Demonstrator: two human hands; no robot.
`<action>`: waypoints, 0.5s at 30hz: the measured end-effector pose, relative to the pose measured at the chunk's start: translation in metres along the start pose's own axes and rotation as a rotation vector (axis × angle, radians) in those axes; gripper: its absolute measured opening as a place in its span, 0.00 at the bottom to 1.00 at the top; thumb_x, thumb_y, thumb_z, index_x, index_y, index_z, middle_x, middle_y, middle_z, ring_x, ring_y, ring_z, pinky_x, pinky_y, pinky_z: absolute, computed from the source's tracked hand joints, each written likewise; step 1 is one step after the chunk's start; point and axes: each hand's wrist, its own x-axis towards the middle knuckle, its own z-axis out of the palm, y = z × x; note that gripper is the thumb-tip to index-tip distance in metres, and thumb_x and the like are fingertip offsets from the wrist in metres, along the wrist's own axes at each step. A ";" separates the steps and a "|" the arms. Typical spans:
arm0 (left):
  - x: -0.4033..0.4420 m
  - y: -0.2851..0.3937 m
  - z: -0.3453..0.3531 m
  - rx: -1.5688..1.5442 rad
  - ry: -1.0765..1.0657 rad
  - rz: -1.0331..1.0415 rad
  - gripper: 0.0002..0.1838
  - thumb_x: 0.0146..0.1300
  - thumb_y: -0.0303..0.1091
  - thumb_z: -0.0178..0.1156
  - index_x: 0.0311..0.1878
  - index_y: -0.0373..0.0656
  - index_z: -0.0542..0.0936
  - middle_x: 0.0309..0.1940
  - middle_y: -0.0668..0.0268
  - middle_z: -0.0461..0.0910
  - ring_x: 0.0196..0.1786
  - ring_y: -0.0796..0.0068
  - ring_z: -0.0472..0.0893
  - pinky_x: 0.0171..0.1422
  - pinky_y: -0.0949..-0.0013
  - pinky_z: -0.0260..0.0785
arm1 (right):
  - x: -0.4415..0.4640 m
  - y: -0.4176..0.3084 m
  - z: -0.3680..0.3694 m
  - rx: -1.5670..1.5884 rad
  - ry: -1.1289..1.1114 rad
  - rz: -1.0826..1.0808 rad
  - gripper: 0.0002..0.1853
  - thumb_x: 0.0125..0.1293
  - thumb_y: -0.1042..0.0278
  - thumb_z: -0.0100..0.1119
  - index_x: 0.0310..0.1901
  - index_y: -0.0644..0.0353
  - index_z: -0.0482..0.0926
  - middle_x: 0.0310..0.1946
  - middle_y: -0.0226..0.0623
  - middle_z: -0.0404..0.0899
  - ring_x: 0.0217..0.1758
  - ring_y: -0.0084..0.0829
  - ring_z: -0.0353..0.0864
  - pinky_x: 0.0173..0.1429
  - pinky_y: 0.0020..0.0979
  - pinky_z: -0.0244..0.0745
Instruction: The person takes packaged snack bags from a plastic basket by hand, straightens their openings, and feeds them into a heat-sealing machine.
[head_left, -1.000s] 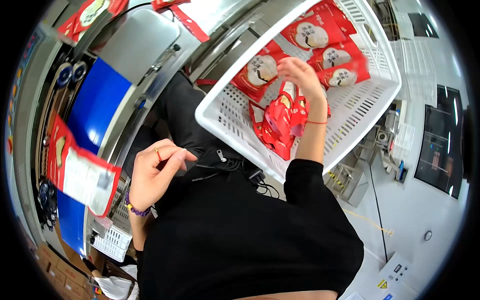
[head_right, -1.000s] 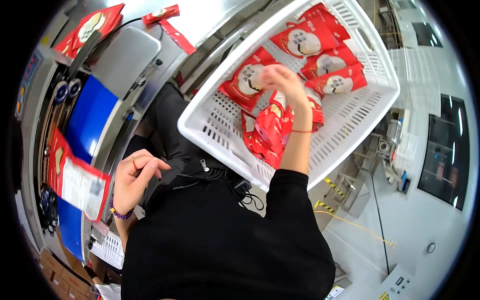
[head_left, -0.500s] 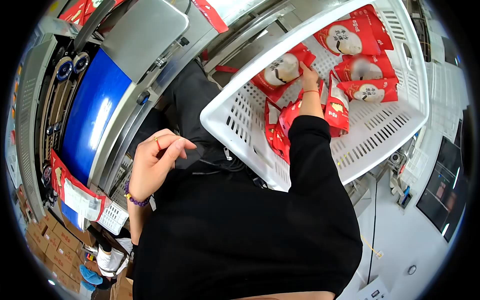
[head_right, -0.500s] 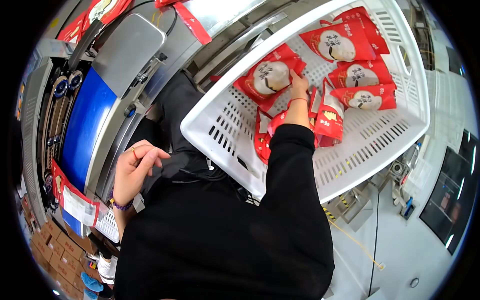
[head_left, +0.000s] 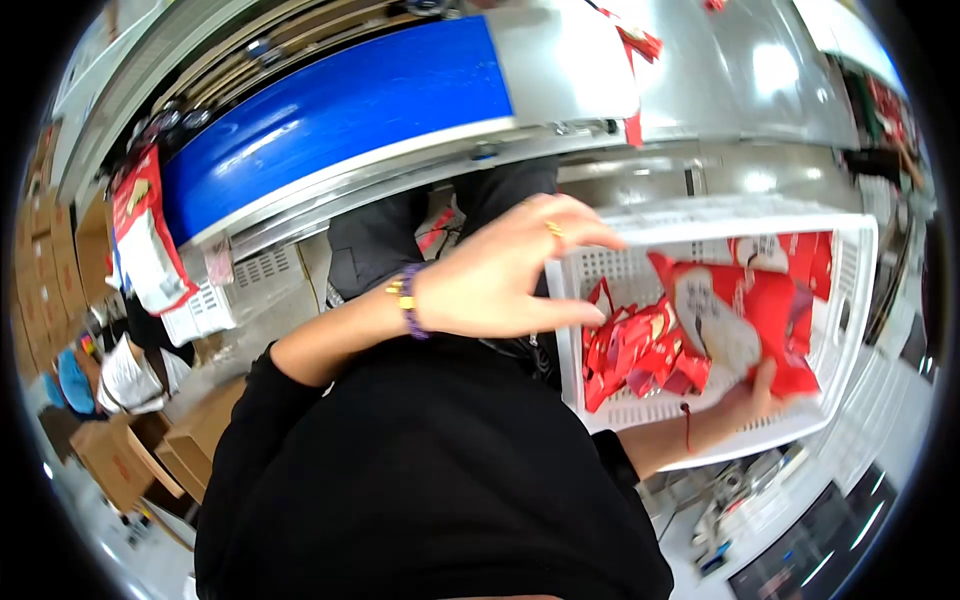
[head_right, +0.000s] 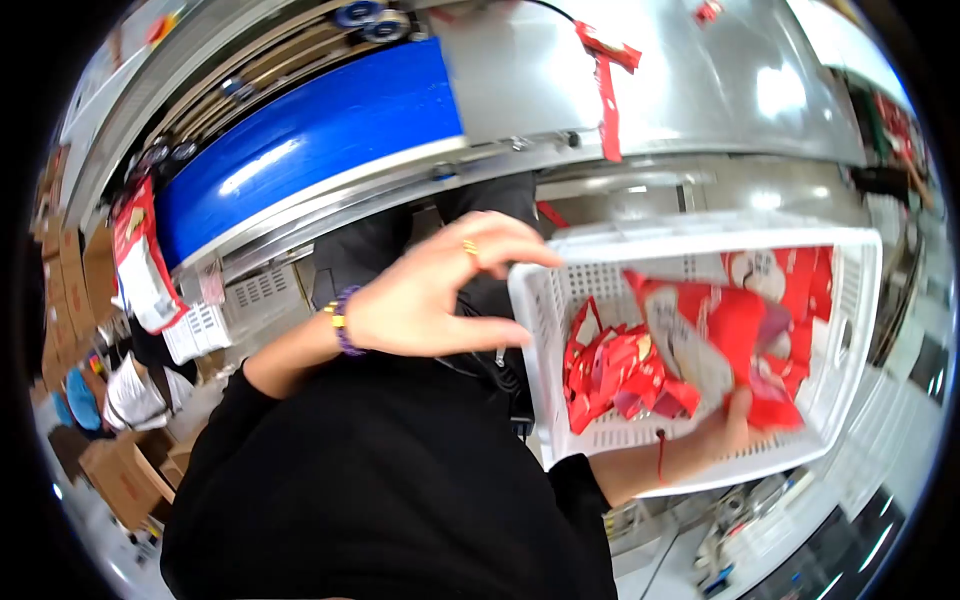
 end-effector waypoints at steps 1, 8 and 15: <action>0.001 0.002 0.002 -0.001 0.032 0.096 0.34 0.52 0.37 0.72 0.63 0.43 0.71 0.59 0.60 0.69 0.59 0.64 0.70 0.63 0.65 0.64 | 0.004 -0.026 0.009 0.001 -0.126 -0.021 0.28 0.50 0.80 0.65 0.55 0.67 0.72 0.44 0.40 0.78 0.42 0.31 0.78 0.47 0.32 0.75; -0.031 0.017 -0.011 -0.465 0.190 0.107 0.27 0.53 0.25 0.72 0.57 0.37 0.75 0.50 0.66 0.79 0.52 0.79 0.77 0.57 0.70 0.71 | -0.050 -0.101 0.164 0.180 -0.728 -0.019 0.21 0.42 0.74 0.71 0.37 0.71 0.72 0.32 0.41 0.78 0.35 0.31 0.78 0.46 0.33 0.75; -0.067 0.002 -0.053 -0.569 0.550 -0.118 0.15 0.59 0.30 0.70 0.47 0.35 0.80 0.38 0.71 0.83 0.39 0.86 0.78 0.46 0.76 0.74 | -0.080 -0.057 0.218 0.166 -0.808 0.319 0.25 0.51 0.78 0.74 0.51 0.71 0.76 0.46 0.40 0.81 0.46 0.27 0.80 0.51 0.30 0.75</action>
